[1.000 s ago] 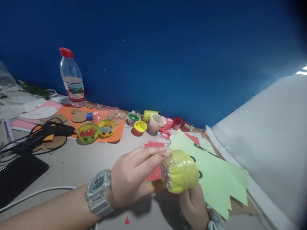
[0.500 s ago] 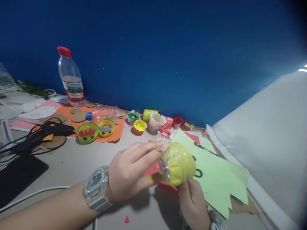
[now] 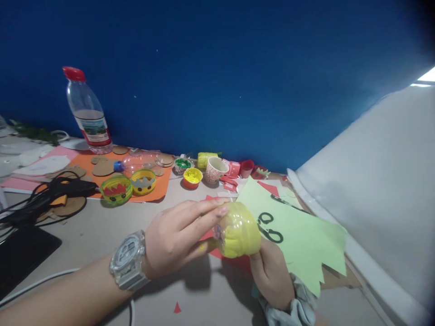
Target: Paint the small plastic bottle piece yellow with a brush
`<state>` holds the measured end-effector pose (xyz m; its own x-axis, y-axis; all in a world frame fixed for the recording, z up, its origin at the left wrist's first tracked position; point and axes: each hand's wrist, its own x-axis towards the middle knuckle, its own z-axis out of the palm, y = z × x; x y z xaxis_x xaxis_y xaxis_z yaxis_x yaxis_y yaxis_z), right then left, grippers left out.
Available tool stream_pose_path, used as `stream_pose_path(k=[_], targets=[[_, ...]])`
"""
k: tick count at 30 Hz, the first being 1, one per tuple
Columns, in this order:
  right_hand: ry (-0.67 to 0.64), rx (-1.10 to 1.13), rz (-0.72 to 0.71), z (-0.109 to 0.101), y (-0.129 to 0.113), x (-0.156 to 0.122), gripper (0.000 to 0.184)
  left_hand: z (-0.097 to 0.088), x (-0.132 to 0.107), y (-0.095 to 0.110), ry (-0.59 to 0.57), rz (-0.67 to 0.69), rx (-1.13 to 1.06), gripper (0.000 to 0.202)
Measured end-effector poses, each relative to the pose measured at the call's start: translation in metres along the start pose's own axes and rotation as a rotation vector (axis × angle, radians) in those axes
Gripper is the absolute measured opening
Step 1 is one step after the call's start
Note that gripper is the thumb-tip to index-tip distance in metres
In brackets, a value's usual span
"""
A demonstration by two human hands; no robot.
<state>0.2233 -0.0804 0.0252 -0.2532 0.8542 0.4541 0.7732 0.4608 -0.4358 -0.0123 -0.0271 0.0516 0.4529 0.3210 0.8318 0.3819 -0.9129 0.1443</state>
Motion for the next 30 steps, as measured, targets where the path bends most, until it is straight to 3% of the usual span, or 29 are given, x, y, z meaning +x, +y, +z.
stream_pose_path(k=[7,27,30], targets=[[0.014,0.074,0.07,0.006,-0.015,-0.001,0.027,0.001,-0.001,0.002,0.052,-0.03,-0.016,0.041],[-0.004,0.184,0.216,0.007,-0.015,0.001,0.028,0.002,-0.001,0.0,0.074,-0.063,-0.001,0.051],[0.048,0.245,0.271,0.009,-0.01,0.001,0.028,0.0,0.001,-0.007,0.087,-0.043,0.035,0.05]])
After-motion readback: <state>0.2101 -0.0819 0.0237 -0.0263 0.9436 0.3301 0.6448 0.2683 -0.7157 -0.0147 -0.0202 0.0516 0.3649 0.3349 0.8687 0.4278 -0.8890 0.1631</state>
